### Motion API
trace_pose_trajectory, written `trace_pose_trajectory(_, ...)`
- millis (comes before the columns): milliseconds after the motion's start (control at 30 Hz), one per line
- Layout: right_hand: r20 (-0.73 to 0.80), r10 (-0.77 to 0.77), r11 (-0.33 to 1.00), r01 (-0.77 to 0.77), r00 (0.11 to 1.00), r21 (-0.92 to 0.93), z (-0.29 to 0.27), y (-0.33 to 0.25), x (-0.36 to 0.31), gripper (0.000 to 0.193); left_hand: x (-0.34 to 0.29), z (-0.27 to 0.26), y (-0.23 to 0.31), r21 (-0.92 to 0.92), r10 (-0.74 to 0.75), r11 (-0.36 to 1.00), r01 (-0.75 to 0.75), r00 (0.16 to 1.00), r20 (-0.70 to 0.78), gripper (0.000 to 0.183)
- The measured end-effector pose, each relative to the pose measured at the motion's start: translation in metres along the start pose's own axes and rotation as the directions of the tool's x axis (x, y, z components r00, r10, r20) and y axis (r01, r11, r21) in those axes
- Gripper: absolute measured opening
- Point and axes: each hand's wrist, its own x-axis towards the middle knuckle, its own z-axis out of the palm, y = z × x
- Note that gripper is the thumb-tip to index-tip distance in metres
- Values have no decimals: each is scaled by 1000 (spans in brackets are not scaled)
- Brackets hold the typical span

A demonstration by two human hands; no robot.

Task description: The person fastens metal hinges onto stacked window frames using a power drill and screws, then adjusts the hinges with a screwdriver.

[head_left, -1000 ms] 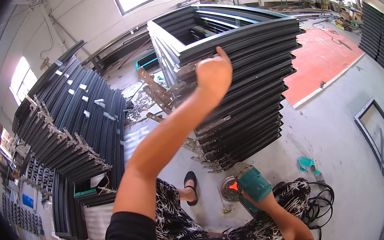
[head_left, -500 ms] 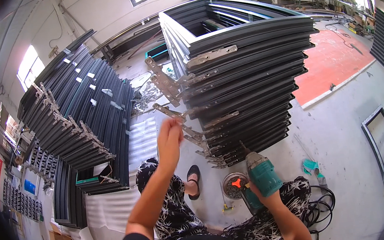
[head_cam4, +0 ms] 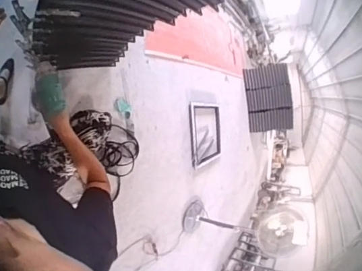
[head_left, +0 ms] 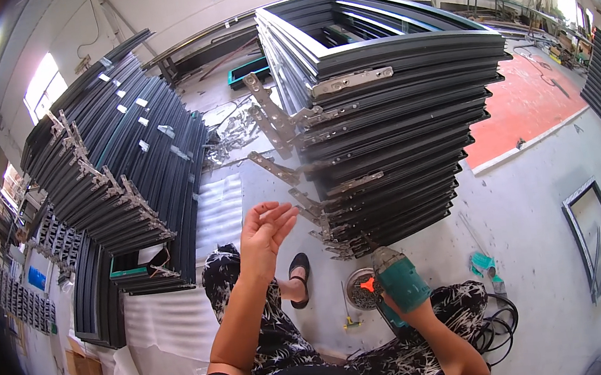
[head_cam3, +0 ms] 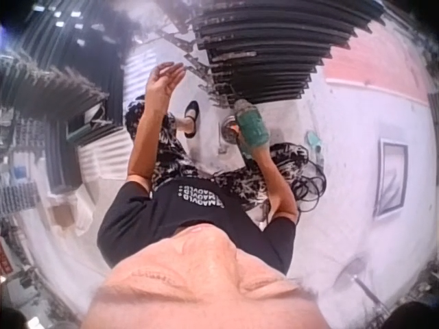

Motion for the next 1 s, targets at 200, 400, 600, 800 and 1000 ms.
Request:
trace_pose_trajectory(200,-33,-13,996,15,999,88,-5,-8,17,19,14,-20,-13,-110,-168,980,169,986,17,29)
trace_pose_trajectory(400,-15,66,968,-60,998,243,8,-4,17,21,33,-2,18,-477,-334,830,289,942,-12,17)
trace_pose_trajectory(600,88,205,879,-223,975,422,19,-4,4,28,6,-41,-64,-663,-589,616,425,807,-29,27)
trace_pose_trajectory(800,133,-14,999,10,991,31,-4,-14,12,37,-9,-41,-108,-447,-521,770,456,853,-26,12)
trace_pose_trajectory(1000,117,4,999,2,993,-52,-26,-10,3,40,-28,-101,-233,-125,-677,736,666,721,-149,15)
